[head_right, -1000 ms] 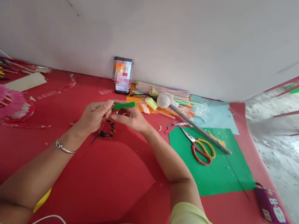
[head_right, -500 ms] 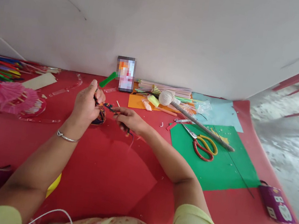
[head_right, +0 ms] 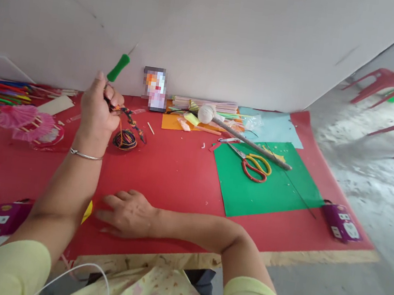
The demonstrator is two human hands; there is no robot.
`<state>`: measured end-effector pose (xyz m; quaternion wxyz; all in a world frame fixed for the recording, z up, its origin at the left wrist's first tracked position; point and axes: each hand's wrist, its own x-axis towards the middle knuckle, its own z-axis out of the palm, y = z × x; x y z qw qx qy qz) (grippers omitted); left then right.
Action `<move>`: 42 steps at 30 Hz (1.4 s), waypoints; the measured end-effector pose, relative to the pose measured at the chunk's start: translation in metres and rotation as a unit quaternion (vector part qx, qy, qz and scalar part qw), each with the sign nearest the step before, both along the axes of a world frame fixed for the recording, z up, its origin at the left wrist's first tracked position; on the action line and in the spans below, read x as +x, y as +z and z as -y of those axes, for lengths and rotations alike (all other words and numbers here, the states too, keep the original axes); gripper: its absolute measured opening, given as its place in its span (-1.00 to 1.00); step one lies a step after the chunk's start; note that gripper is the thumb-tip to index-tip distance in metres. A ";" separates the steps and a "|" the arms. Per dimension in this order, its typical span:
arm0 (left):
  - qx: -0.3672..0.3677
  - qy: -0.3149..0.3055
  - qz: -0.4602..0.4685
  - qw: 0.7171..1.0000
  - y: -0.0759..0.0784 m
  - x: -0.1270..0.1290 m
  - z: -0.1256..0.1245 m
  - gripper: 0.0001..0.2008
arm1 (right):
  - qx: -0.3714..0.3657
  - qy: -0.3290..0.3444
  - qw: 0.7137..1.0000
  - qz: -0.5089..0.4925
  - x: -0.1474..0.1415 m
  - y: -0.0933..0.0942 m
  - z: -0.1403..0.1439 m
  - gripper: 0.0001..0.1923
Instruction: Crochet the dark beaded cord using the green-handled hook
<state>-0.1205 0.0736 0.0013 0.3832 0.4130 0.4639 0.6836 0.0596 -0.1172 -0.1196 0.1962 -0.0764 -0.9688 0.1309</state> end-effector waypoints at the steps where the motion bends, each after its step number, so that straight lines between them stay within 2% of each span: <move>1: 0.020 0.042 0.031 0.998 0.001 0.002 -0.001 -0.29 | 0.006 0.000 1.000 0.010 -0.011 -0.006 0.003 -0.46; 3: 0.040 0.049 0.059 0.996 0.004 0.008 0.000 -0.28 | -0.005 -0.003 1.000 0.030 -0.032 -0.014 0.001 -0.40; 6: 0.056 0.007 0.063 0.996 0.017 0.020 0.003 -0.28 | -0.106 -0.017 0.994 0.020 -0.053 -0.015 -0.015 -0.36; 9: 0.081 -0.035 0.018 0.996 0.031 0.036 0.009 -0.30 | -0.203 0.058 0.977 0.013 -0.049 -0.008 -0.038 -0.58; 11: 0.090 -0.059 -0.019 0.994 0.033 0.046 0.015 -0.28 | -0.223 0.110 0.969 0.006 -0.034 -0.004 -0.057 -0.79; 14: 0.079 -0.061 -0.094 0.991 0.021 0.051 0.027 -0.29 | -0.254 -0.006 0.963 -0.085 -0.007 0.002 -0.088 -0.94; 16: 0.064 -0.034 -0.135 0.988 0.006 0.046 0.035 -0.31 | -0.321 -0.088 0.924 -0.188 0.006 0.010 -0.108 -0.92; 18: 0.038 -0.028 -0.154 0.987 -0.009 0.037 0.044 -0.31 | -0.403 -0.173 0.849 -0.294 0.013 0.021 -0.127 -0.78; 20: 0.025 -0.031 -0.178 0.983 -0.022 0.028 0.050 -0.32 | -0.485 -0.202 0.769 -0.365 0.016 0.035 -0.145 -0.55; 21: 0.023 -0.030 -0.189 0.981 -0.027 0.024 0.053 -0.32 | -0.511 -0.195 0.752 -0.369 0.017 0.041 -0.153 -0.47; 24: 0.015 -0.042 -0.237 0.971 -0.036 0.020 0.055 -0.34 | -0.565 -0.158 0.744 -0.319 0.020 0.054 -0.173 -0.40; 28: 0.003 -0.089 -0.276 0.957 -0.041 0.023 0.050 -0.33 | -0.669 -0.107 0.688 -0.260 0.019 0.059 -0.194 -0.39; 29: 0.003 -0.105 -0.284 0.953 -0.041 0.023 0.048 -0.33 | -0.680 -0.092 0.683 -0.249 0.018 0.059 -0.199 -0.41; 32: 0.005 -0.151 -0.293 0.944 -0.040 0.021 0.039 -0.32 | -0.683 -0.061 0.701 -0.197 0.017 0.062 -0.212 -0.47; 33: 0.005 -0.150 -0.293 0.944 -0.039 0.020 0.036 -0.32 | -0.685 -0.062 0.701 -0.186 0.017 0.063 -0.215 -0.47; 36: 0.011 -0.113 -0.306 0.945 -0.038 0.016 0.027 -0.34 | -0.701 -0.095 0.676 -0.206 0.015 0.065 -0.217 -0.42; 38: 0.013 -0.096 -0.262 0.960 -0.039 0.014 0.024 -0.32 | -0.689 -0.121 0.671 -0.246 0.012 0.065 -0.215 -0.37; 40: -0.009 -0.100 -0.174 0.980 -0.042 0.014 0.024 -0.28 | -0.645 -0.146 0.695 -0.282 0.008 0.064 -0.210 -0.35; 42: -0.042 -0.114 -0.105 0.987 -0.046 0.012 0.025 -0.26 | -0.598 -0.162 0.725 -0.302 0.006 0.063 -0.205 -0.37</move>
